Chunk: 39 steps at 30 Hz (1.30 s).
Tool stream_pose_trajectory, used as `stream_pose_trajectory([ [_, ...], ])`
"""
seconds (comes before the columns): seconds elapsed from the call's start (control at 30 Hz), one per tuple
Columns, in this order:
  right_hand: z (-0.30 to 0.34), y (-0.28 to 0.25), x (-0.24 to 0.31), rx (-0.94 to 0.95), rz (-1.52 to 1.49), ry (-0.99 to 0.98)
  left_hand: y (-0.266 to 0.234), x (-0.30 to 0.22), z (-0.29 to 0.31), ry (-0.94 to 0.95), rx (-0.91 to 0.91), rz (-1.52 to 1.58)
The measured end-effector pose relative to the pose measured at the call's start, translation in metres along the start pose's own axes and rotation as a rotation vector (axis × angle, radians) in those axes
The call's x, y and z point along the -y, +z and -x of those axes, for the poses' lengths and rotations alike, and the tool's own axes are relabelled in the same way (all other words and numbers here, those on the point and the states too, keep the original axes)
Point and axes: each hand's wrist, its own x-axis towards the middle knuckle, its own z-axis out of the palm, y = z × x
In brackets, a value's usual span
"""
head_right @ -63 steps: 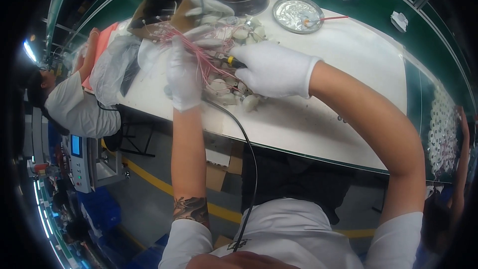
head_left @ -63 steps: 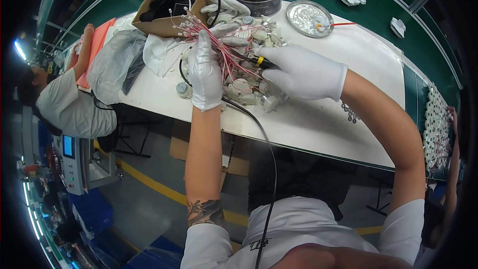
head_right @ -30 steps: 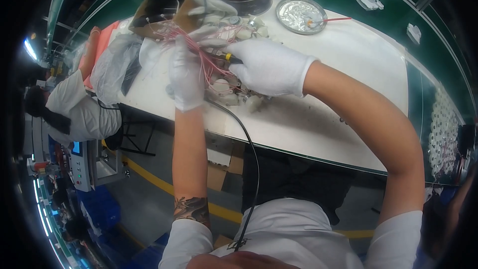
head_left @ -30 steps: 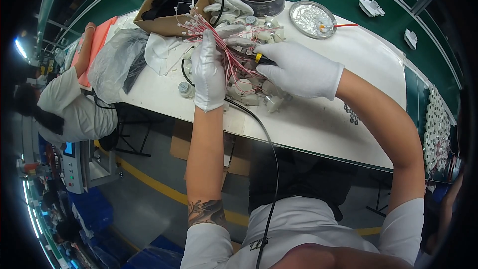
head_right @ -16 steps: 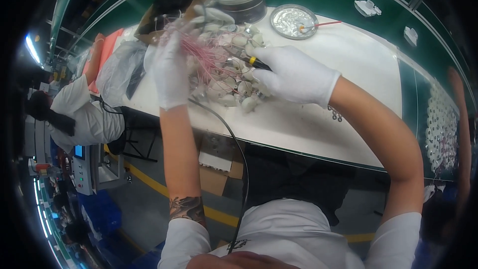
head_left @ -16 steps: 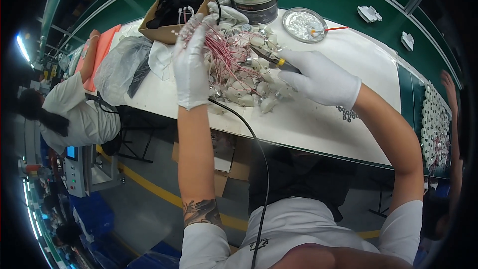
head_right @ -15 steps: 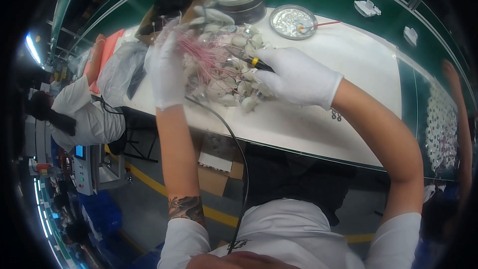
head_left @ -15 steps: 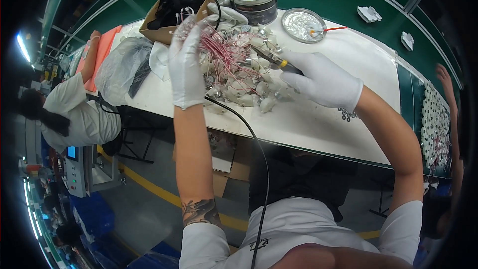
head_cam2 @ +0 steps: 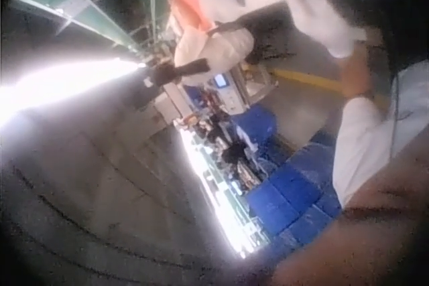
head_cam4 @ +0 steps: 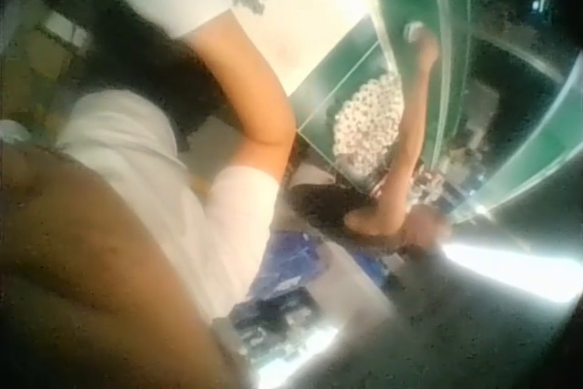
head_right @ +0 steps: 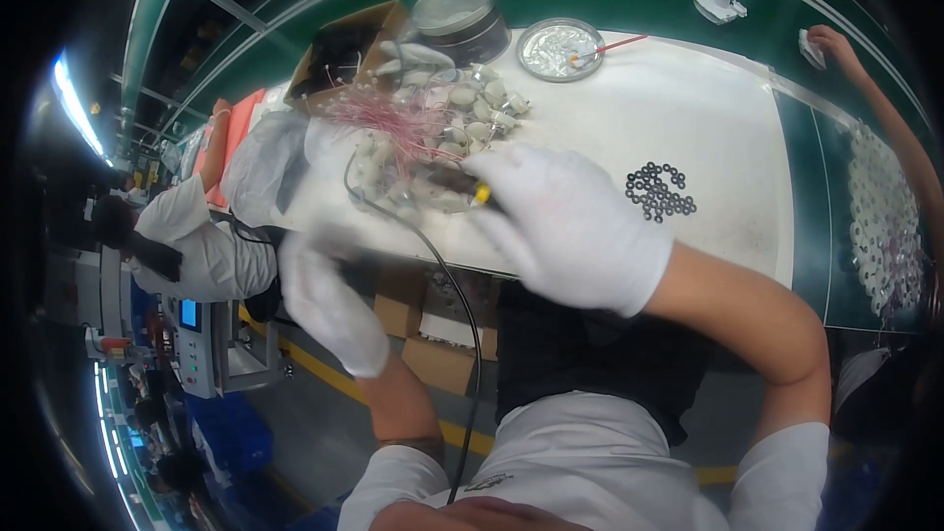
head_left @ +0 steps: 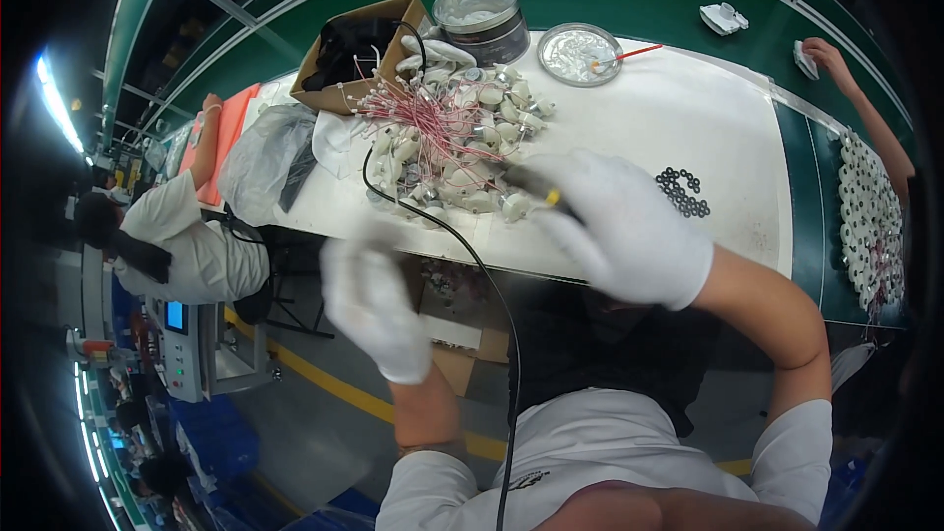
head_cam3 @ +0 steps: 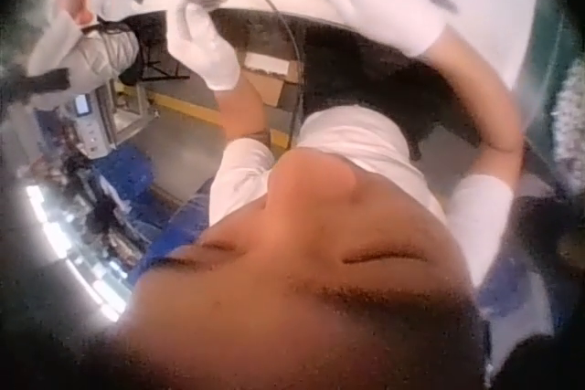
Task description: Assemble electronic components by stripping wires and fitting them into plastic housings at a factory station.
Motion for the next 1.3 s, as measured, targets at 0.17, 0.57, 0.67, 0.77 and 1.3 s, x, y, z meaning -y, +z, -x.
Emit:
stream_pose_trajectory([
  [0.17,0.0,0.029,0.037,-0.129,0.349,-0.137,0.049,-0.02,0.038,0.027,0.139,0.055],
  [0.57,0.013,0.007,0.017,-0.1,0.038,-0.154,0.06,-0.035,0.015,-0.255,-0.044,0.314],
  [0.67,0.03,-0.022,0.003,-0.112,0.012,-0.202,0.018,0.0,-0.014,-0.264,-0.269,0.311],
  [0.77,0.048,-0.038,-0.035,-0.086,0.12,-0.126,-0.028,0.076,-0.056,-0.299,-0.397,0.347],
  [1.3,0.025,0.015,-0.093,0.19,0.245,0.166,0.005,0.154,-0.089,-0.259,-0.162,-0.328],
])
